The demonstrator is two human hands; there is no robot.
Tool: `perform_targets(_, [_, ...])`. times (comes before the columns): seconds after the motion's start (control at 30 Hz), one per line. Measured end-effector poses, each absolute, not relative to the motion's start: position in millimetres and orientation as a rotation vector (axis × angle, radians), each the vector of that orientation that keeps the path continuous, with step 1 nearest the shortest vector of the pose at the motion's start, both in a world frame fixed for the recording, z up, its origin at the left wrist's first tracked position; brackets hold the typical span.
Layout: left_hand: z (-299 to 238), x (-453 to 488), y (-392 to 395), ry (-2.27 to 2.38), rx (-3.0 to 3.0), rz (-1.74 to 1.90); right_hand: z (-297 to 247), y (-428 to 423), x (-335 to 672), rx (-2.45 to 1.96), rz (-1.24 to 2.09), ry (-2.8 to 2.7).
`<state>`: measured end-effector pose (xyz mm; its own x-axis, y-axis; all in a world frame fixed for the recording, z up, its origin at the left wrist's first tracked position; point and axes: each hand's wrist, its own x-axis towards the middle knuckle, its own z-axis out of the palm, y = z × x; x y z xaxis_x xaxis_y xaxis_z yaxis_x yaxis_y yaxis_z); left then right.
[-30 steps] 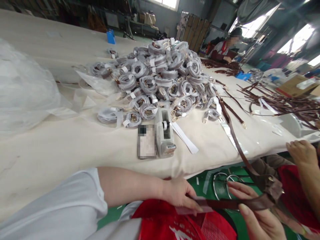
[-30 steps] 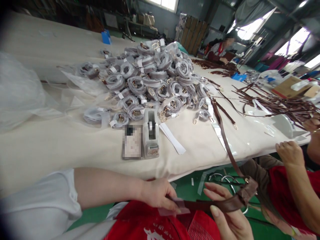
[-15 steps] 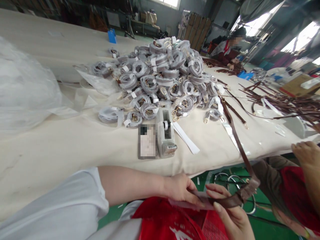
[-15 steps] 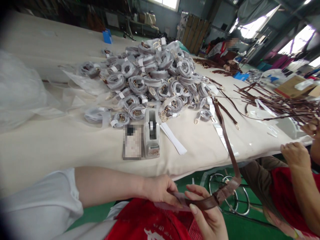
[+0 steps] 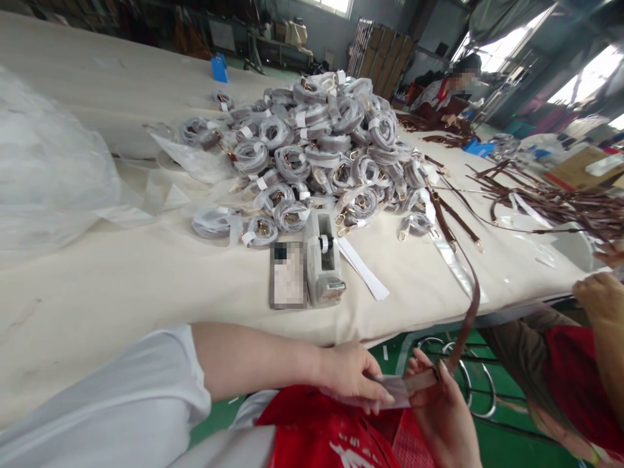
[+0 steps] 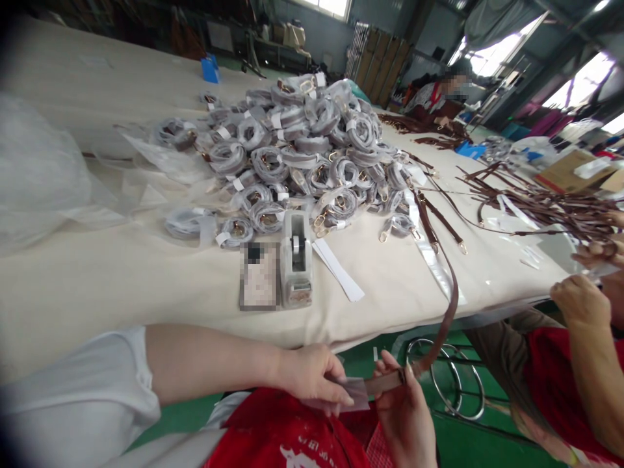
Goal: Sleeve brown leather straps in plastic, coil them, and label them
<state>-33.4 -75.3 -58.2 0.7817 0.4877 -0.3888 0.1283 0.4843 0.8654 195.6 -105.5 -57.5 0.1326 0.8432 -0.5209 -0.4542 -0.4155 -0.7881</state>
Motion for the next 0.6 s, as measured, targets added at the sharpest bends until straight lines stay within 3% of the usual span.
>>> perform_targets(0.33, [-54.9, -33.2, -72.6, 0.624, 0.979, 0.297, -46.9, -119.0, 186.6, -1.338, 1.571, -0.799])
perform_targets(0.6, [-61.5, -32.9, -75.4, 0.646, 1.079, 0.257, -53.8, -107.2, 205.0, -1.380, 1.535, -0.611])
